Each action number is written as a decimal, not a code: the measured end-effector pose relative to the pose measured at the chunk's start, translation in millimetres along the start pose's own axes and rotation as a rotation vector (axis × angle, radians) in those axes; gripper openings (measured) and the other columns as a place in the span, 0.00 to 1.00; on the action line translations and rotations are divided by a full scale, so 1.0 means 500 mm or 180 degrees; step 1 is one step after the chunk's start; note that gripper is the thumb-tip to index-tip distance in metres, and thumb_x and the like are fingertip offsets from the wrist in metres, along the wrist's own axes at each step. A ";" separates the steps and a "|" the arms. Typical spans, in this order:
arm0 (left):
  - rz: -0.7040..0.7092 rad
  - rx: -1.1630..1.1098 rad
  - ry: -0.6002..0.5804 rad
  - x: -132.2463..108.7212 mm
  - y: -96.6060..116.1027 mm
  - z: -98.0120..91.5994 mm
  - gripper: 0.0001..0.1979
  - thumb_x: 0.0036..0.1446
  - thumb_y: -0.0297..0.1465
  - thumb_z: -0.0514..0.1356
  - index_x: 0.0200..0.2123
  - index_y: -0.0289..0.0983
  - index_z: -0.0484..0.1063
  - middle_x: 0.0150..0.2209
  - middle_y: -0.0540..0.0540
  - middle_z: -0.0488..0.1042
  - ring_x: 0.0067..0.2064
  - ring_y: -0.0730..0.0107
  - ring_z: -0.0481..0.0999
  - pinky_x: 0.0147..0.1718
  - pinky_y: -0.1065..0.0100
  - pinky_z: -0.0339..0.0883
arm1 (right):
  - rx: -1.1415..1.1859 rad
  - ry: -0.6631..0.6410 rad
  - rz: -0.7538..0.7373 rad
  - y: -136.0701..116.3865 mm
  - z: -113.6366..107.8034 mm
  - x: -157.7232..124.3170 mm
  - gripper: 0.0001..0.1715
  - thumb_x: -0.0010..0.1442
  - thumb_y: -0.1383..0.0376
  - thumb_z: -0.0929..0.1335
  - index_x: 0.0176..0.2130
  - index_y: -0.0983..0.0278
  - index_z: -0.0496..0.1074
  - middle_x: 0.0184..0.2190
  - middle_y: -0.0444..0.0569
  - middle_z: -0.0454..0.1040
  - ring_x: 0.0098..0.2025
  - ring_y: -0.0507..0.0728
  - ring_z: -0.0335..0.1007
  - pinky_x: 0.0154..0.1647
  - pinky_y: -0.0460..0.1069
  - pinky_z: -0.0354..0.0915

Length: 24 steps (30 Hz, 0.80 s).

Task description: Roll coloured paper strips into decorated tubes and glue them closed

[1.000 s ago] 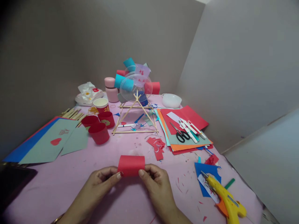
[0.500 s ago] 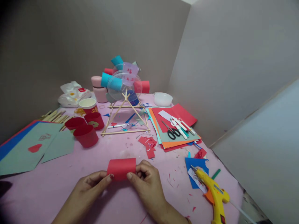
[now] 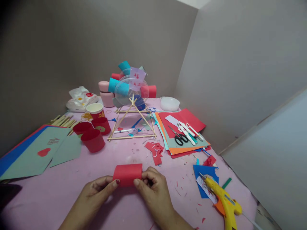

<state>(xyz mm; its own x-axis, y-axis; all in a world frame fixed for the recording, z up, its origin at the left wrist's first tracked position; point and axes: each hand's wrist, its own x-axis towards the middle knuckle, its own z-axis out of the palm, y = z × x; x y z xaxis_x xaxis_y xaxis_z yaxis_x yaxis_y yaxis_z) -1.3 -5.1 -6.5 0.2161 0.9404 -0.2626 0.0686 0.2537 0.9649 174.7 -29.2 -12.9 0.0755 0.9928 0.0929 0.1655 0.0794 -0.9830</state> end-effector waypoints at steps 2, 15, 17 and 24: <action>-0.0015 0.0003 -0.0017 0.000 -0.002 0.000 0.09 0.47 0.38 0.63 0.24 0.39 0.78 0.20 0.53 0.75 0.23 0.72 0.68 0.23 0.76 0.60 | -0.0003 0.0012 0.0013 0.002 0.000 0.000 0.14 0.54 0.58 0.68 0.23 0.65 0.71 0.21 0.41 0.59 0.25 0.51 0.55 0.26 0.46 0.53; 0.0012 -0.0063 -0.0058 -0.008 0.004 0.000 0.11 0.47 0.38 0.63 0.21 0.37 0.75 0.19 0.54 0.72 0.22 0.74 0.65 0.23 0.75 0.58 | 0.0018 -0.0006 0.0072 0.004 0.000 -0.002 0.14 0.55 0.58 0.68 0.23 0.65 0.72 0.22 0.41 0.60 0.25 0.52 0.56 0.26 0.47 0.53; -0.0014 -0.0074 -0.0033 -0.007 0.006 0.001 0.11 0.47 0.38 0.63 0.21 0.37 0.75 0.18 0.54 0.71 0.22 0.74 0.64 0.22 0.75 0.57 | 0.0028 -0.0015 0.0079 0.003 -0.001 -0.002 0.14 0.55 0.58 0.68 0.24 0.65 0.72 0.22 0.41 0.60 0.25 0.52 0.56 0.26 0.47 0.53; -0.0028 0.0017 0.0026 -0.007 0.013 0.005 0.12 0.46 0.39 0.63 0.18 0.37 0.73 0.17 0.55 0.69 0.21 0.75 0.62 0.20 0.75 0.55 | 0.0056 0.0023 0.0035 0.001 0.001 -0.001 0.14 0.54 0.59 0.68 0.23 0.64 0.72 0.21 0.41 0.60 0.25 0.52 0.56 0.26 0.47 0.53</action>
<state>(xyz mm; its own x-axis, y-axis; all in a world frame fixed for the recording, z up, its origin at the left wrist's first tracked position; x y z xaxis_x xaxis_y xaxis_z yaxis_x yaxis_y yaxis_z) 0.8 -7.4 0.7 0.2075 0.9399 -0.2710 0.0758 0.2608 0.9624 174.4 -29.8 -13.4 0.0842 0.9930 0.0833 0.1474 0.0702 -0.9866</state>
